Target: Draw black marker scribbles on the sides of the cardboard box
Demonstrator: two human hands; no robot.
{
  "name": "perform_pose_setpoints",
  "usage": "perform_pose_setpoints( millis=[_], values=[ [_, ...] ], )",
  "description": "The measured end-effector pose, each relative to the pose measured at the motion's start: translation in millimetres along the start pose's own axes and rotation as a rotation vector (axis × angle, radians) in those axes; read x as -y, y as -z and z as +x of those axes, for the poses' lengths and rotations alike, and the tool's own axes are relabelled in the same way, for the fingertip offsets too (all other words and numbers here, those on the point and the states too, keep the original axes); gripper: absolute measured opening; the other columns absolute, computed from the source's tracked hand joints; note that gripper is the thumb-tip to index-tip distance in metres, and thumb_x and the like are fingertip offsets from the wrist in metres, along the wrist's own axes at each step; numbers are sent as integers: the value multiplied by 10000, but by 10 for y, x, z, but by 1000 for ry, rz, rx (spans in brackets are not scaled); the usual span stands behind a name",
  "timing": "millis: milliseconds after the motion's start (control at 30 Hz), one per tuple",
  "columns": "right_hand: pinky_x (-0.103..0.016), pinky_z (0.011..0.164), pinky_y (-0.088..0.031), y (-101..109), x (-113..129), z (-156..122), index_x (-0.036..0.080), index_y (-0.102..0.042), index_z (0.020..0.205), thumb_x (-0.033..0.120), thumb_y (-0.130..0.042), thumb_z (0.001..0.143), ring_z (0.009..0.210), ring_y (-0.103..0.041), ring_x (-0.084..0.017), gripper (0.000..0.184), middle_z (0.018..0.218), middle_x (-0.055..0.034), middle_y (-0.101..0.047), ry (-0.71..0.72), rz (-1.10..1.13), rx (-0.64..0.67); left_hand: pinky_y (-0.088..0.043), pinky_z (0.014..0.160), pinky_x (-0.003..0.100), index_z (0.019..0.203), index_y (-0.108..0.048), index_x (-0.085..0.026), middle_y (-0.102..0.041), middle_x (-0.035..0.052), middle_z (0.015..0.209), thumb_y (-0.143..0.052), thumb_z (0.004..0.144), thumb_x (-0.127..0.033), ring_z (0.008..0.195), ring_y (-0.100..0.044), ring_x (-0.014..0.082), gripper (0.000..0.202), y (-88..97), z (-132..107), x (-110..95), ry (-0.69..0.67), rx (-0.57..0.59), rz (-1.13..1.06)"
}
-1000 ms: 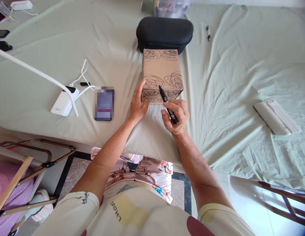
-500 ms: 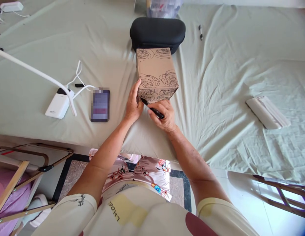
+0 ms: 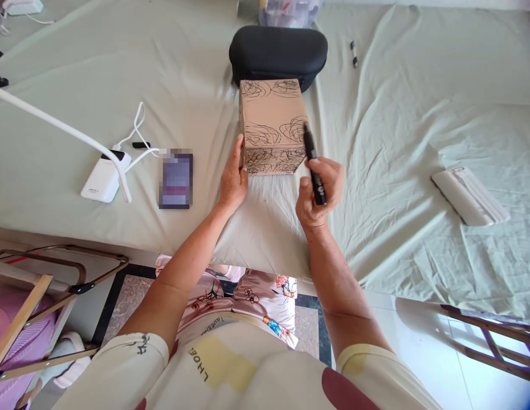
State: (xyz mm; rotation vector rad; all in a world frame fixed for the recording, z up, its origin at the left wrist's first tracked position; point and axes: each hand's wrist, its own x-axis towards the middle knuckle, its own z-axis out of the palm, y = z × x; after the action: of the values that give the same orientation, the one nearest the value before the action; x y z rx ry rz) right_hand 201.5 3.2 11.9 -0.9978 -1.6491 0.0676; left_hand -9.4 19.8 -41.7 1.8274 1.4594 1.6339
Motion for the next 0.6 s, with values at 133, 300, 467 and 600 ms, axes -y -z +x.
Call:
perform_pose_setpoints(
  millis=[133, 300, 467, 600],
  values=[
    [-573, 1123, -500, 80, -279, 96, 265, -612, 1392, 578, -407, 1044, 1259, -613, -303, 511, 1289, -138, -621, -187, -198, 18, -583, 1145, 416, 1620, -396, -308, -667, 123, 1500, -533, 1062, -276, 1342, -693, 232, 575, 6, -29, 180, 63, -92, 100],
    [-569, 1129, -471, 103, -667, 114, 203, -679, 1357, 469, -612, 935, 1282, -595, -331, 503, 1327, -169, -668, -450, -397, 259, -624, 1027, 388, 1554, -477, -297, -725, 106, 1375, -570, 1026, -244, 1167, -747, 224, 539, 103, -50, 186, 46, -202, 180],
    [-591, 1125, -426, 96, -601, 144, 209, -712, 1364, 392, -575, 941, 1284, -587, -350, 481, 1352, -175, -678, -569, -499, 406, -559, 1145, 439, 1421, -617, -243, -730, 126, 1375, -608, 974, -245, 1294, -692, 273, 447, 284, 20, -3, -10, -293, 270],
    [-608, 1142, -422, 119, -479, 161, 178, -705, 1389, 373, -581, 949, 1323, -575, -379, 497, 1412, -196, -661, -569, -555, 457, -483, 1220, 499, 1325, -681, -208, -754, 138, 1316, -618, 940, -246, 1313, -672, 316, 392, 545, 69, -116, -3, -299, 345]
  ],
)
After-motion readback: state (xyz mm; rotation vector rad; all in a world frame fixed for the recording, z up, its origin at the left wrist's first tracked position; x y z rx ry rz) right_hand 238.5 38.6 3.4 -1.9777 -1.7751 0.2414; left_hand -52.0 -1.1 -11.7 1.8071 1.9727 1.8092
